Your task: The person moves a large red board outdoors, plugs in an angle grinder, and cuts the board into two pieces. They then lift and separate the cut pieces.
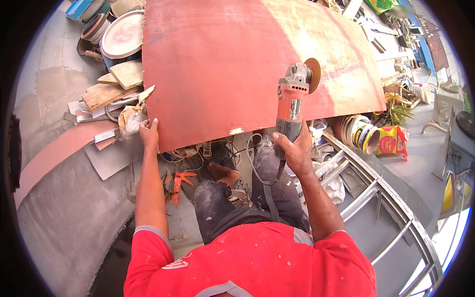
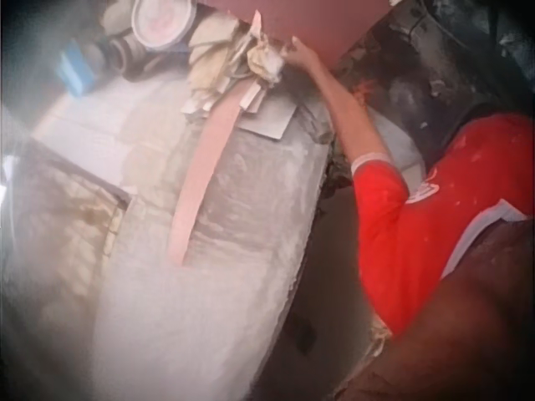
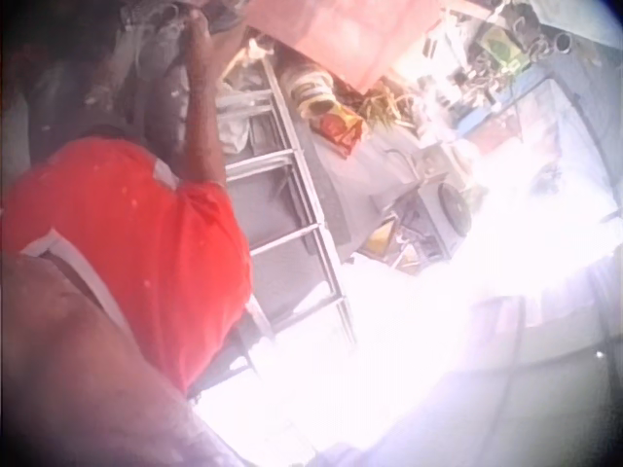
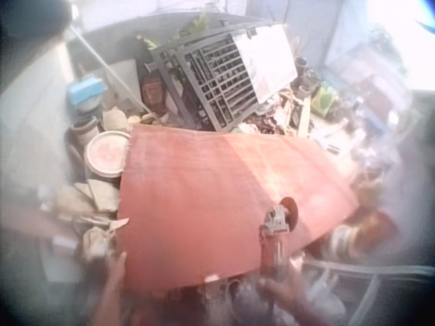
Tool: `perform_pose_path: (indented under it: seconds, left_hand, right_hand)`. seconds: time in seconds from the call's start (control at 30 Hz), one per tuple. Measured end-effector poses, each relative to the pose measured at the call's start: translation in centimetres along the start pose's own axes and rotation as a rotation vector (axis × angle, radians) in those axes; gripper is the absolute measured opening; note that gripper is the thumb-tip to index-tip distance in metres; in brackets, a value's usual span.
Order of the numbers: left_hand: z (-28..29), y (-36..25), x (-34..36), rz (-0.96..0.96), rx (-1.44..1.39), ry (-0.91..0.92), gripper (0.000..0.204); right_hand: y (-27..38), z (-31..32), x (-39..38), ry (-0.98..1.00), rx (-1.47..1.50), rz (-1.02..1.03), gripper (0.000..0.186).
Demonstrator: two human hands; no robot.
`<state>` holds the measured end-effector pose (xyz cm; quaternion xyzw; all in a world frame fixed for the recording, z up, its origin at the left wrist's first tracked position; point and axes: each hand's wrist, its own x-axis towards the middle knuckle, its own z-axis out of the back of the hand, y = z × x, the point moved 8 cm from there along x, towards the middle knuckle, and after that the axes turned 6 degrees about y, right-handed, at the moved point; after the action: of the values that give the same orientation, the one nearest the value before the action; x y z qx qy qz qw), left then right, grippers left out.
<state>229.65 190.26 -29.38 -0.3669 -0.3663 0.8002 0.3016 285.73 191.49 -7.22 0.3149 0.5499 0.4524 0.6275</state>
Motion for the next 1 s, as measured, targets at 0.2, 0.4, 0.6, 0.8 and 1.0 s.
perform_pose_path:
  seconds: [0.2, 0.4, 0.6, 0.8, 1.0]
  left_hand:
    - [1.9, -5.4, -8.6, -0.336, 0.433, -0.338, 0.045]
    - [-15.7, 4.6, -25.6, 0.54, -0.738, 0.207, 0.049]
    - [-27.5, 5.1, -21.1, 0.483, -1.439, 0.333, 0.072]
    - [-28.6, 4.0, -19.1, 0.524, -1.206, 0.321, 0.047]
    - [-27.9, 3.4, -19.5, 0.523, -1.23, 0.383, 0.05]
  right_hand:
    - [-1.0, -0.5, -5.7, 0.017, 0.054, -0.111, 0.073]
    - [-4.0, -4.0, 0.0, 0.094, -0.118, -0.041, 0.076]
    - [-10.7, -11.9, 11.2, 0.169, -0.032, -0.046, 0.065]
    - [-14.5, -14.2, 16.3, 0.167, 0.028, -0.042, 0.065]
    - [-14.8, -13.7, 17.3, 0.097, 0.033, -0.009, 0.065]
